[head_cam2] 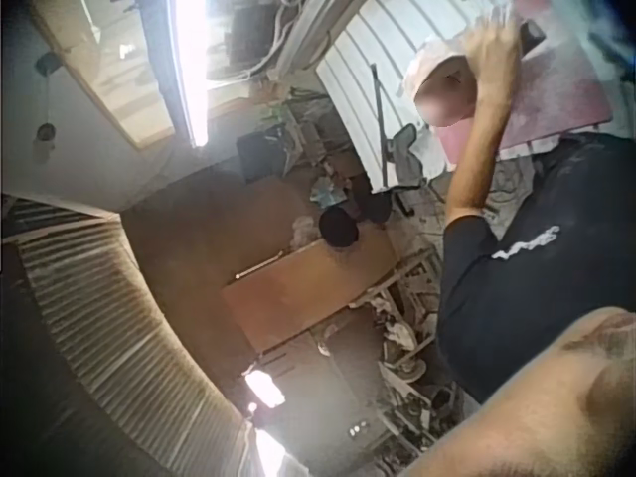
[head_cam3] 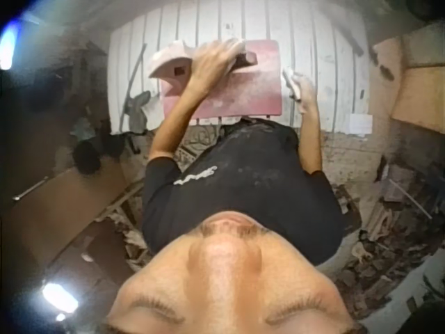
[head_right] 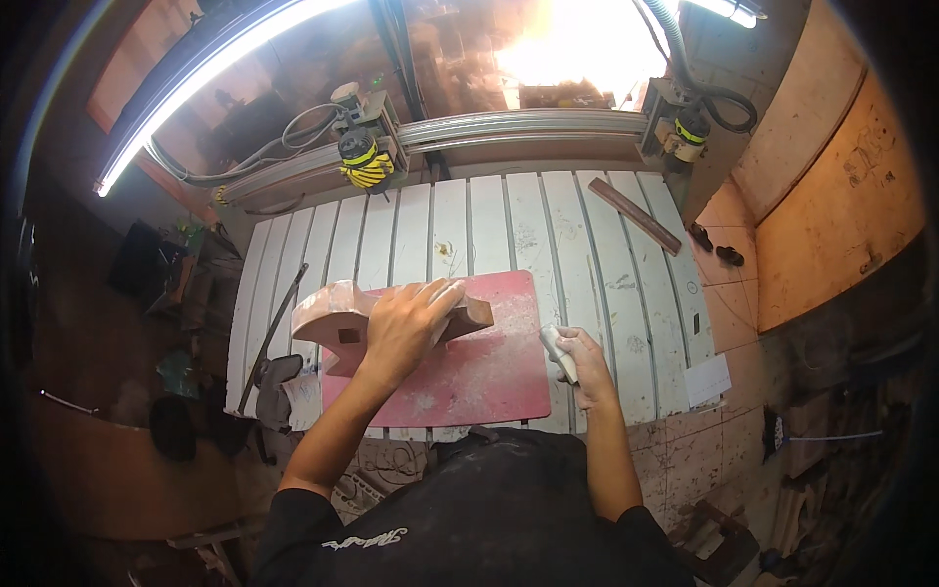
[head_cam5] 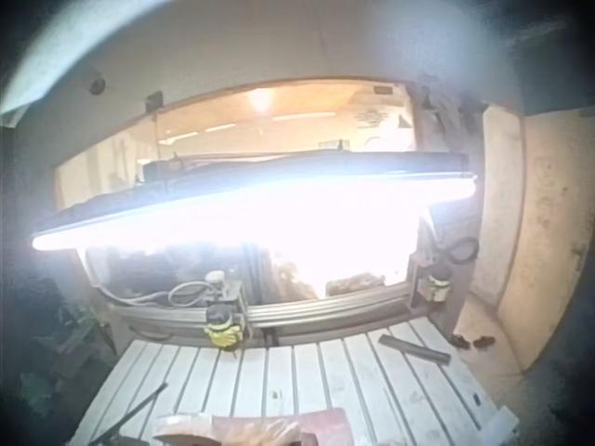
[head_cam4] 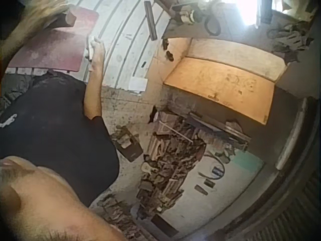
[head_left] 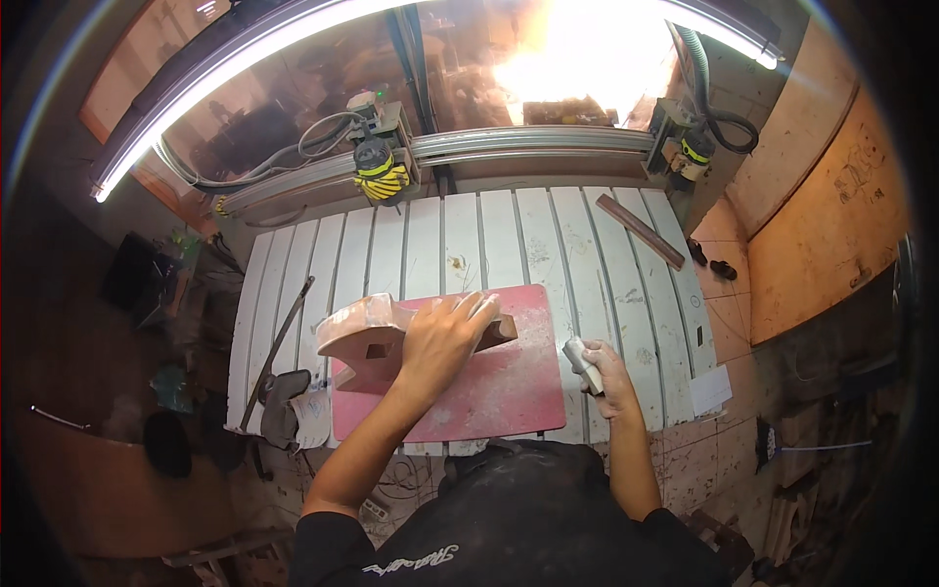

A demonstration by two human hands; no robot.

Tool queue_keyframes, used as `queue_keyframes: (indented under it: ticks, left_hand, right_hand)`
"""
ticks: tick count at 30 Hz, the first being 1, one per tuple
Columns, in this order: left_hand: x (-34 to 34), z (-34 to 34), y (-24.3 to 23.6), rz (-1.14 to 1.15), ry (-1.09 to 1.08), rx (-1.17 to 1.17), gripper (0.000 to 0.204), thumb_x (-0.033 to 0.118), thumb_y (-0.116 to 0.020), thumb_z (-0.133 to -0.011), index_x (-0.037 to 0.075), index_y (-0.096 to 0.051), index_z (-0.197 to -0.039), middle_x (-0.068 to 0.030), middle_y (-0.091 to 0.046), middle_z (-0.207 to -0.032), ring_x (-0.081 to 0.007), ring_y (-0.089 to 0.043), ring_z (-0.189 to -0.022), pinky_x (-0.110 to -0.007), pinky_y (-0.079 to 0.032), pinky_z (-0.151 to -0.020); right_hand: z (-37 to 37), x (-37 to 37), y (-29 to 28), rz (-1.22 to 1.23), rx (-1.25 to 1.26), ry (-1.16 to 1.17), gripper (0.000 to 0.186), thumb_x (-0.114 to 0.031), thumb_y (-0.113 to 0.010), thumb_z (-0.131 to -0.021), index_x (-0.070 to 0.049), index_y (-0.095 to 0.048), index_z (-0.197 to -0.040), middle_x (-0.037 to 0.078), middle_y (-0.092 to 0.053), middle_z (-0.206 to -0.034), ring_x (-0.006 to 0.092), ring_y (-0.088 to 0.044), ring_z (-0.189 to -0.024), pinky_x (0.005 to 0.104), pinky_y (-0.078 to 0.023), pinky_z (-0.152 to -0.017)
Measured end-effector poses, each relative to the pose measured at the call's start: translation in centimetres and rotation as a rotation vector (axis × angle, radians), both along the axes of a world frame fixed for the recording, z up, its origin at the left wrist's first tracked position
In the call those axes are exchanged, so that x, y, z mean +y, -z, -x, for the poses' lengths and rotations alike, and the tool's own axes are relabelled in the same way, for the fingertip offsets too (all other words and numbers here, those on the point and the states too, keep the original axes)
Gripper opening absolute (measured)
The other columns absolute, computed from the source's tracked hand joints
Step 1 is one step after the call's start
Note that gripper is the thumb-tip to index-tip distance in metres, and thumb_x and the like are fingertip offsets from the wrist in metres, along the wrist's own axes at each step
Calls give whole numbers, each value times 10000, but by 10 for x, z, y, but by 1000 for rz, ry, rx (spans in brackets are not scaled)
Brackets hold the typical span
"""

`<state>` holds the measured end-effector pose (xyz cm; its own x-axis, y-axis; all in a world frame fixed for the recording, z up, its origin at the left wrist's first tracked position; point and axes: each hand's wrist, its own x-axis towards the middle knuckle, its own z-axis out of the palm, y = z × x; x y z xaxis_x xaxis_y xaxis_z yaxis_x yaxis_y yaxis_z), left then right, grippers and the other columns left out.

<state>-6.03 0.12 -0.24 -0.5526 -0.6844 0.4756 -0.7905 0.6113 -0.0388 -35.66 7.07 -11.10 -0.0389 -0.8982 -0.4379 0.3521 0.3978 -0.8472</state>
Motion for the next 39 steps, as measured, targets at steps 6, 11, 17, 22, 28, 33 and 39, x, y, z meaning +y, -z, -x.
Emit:
queue_keyframes:
  ticks: [6,11,17,22,28,33,39]
  left_hand:
    - [-1,-7,7,-25,1,21,372,189,-772,-861,154,-726,-1228,-49,-766,-1253,-247,-742,-1008,-393,-566,-820]
    - [4,-1,1,-11,-23,-32,406,197,-782,-845,161,-730,-1246,-60,-777,-1224,-235,-744,-1001,-376,-568,-796]
    - [5,-2,9,-26,-55,-71,494,195,-743,-864,149,-704,-1355,-71,-765,-1258,-225,-740,-1025,-361,-566,-774]
    - [13,2,7,77,-64,-115,484,141,-681,-893,41,-680,-1366,-142,-730,-1338,-262,-716,-1163,-383,-562,-897]
    - [46,-2,-19,-58,-140,-204,501,168,-677,-909,-24,-661,-1371,-233,-668,-1413,-355,-598,-1374,-462,-435,-1157]
    - [77,-16,-35,-97,-364,-46,525,282,-673,-1020,-33,-615,-1435,-250,-569,-1533,-387,-462,-1495,-565,-293,-1253]
    - [81,-56,-46,-77,-444,182,887,474,-821,-895,-57,-504,-1530,-264,-532,-1552,-407,-476,-1462,-576,-333,-1213]
  right_hand:
    - [-14,-3,-4,10,4,-53,298,-186,-628,-1005,-27,-678,-1251,50,-703,-1002,80,-642,-765,222,-521,-547]
    - [-15,0,-1,-4,-30,-42,309,-178,-628,-1006,-13,-668,-1264,40,-691,-967,70,-628,-734,220,-522,-550]
    - [-21,-2,-1,7,72,-93,319,-193,-627,-1001,-10,-659,-1261,70,-710,-1061,100,-681,-854,223,-558,-547]
    - [-64,-19,-28,471,358,34,252,-34,-666,-982,3,-679,-1231,75,-696,-1119,145,-649,-1024,311,-516,-958]
    - [-122,-44,-101,826,775,-28,305,-86,-794,-892,-2,-709,-1173,165,-622,-1190,304,-653,-1100,395,-545,-951]
    - [-133,-40,-94,836,947,-76,318,-102,-806,-850,-32,-728,-1150,177,-601,-1157,365,-650,-1060,453,-552,-908]
    - [-132,-43,-95,813,871,-85,319,-94,-802,-857,-28,-722,-1159,175,-596,-1149,362,-649,-1056,449,-549,-908]
